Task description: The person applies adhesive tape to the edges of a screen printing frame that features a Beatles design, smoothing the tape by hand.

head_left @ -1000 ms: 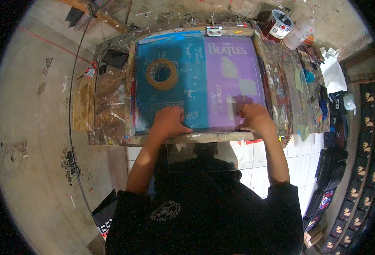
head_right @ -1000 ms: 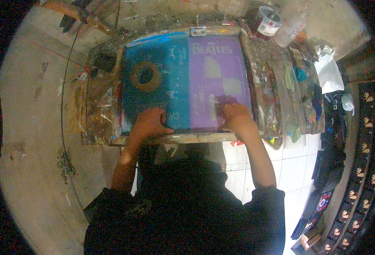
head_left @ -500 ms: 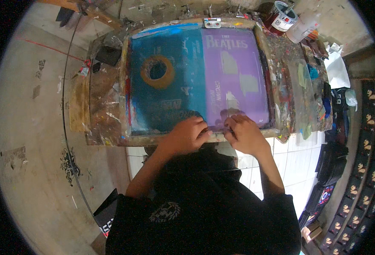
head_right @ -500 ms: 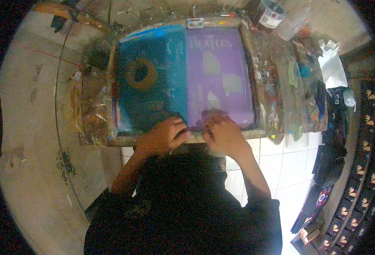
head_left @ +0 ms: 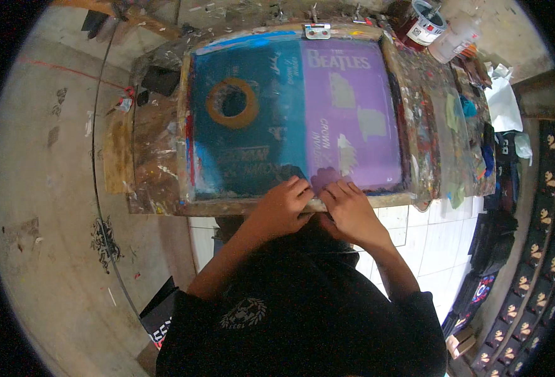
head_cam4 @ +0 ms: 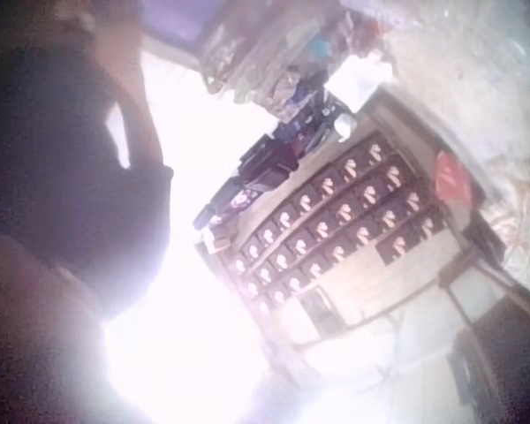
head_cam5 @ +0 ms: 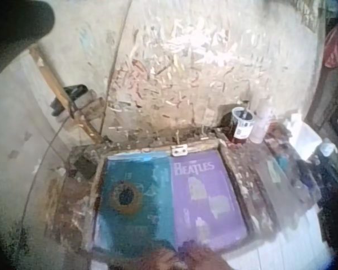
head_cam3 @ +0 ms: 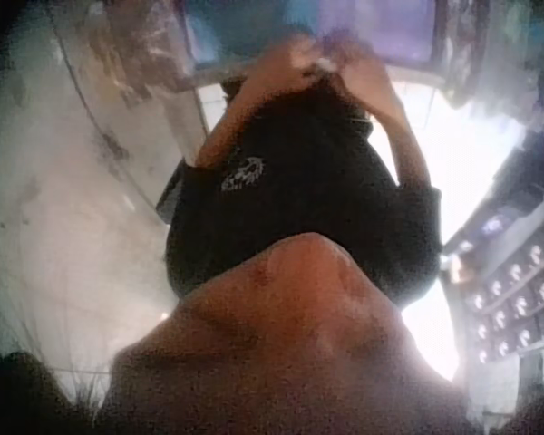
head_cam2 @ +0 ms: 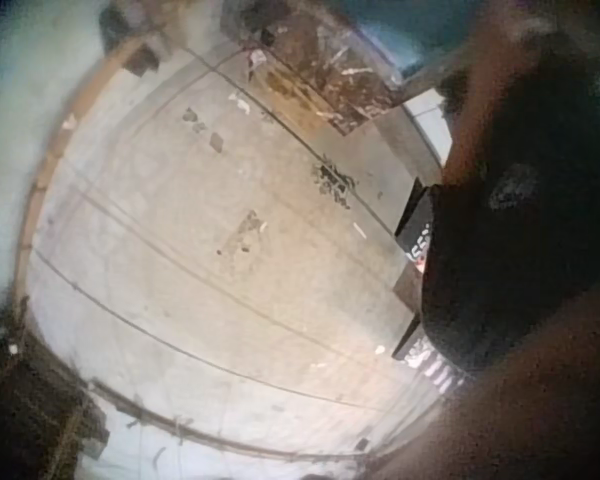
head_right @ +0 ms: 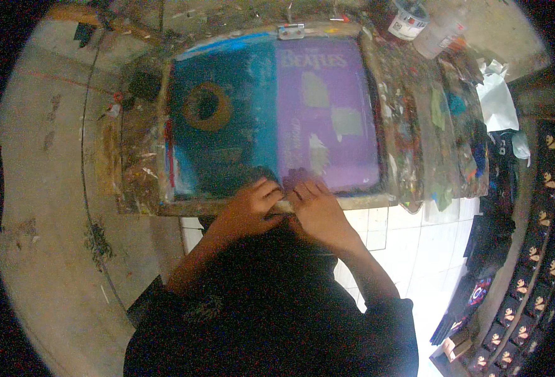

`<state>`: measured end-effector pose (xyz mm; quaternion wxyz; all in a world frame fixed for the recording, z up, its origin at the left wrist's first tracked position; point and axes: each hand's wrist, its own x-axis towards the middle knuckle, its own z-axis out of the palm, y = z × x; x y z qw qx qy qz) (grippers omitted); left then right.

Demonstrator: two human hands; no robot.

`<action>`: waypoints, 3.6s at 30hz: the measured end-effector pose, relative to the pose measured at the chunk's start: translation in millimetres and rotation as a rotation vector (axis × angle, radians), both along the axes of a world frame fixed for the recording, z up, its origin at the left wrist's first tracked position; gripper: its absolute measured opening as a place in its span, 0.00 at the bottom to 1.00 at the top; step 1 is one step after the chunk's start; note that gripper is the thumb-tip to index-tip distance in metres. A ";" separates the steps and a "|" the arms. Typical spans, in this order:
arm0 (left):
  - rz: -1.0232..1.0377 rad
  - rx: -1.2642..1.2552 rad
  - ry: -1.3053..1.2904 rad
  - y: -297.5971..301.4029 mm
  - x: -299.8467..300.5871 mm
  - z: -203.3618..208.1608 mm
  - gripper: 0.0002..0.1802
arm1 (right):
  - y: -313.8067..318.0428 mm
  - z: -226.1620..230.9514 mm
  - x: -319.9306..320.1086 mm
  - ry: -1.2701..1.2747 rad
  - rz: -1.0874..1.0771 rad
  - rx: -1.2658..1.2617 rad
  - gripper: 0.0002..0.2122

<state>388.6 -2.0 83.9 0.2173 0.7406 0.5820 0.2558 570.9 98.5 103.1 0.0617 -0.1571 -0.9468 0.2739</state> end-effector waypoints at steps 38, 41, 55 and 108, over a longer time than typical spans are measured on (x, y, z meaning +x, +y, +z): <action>0.398 0.225 0.113 30.7 -69.8 35.7 0.23 | 109.0 9.9 -116.3 0.295 -0.090 0.230 0.20; 0.536 0.356 0.355 45.2 -111.0 34.1 0.22 | 134.7 -13.4 -168.5 0.358 -0.017 0.451 0.22; 0.022 -0.246 0.014 6.4 -102.8 126.3 0.20 | 81.8 22.7 -64.4 0.204 -0.093 -1.140 0.02; 0.404 0.604 0.451 95.7 -186.7 28.2 0.09 | 97.5 131.1 30.7 0.112 -0.362 -0.162 0.05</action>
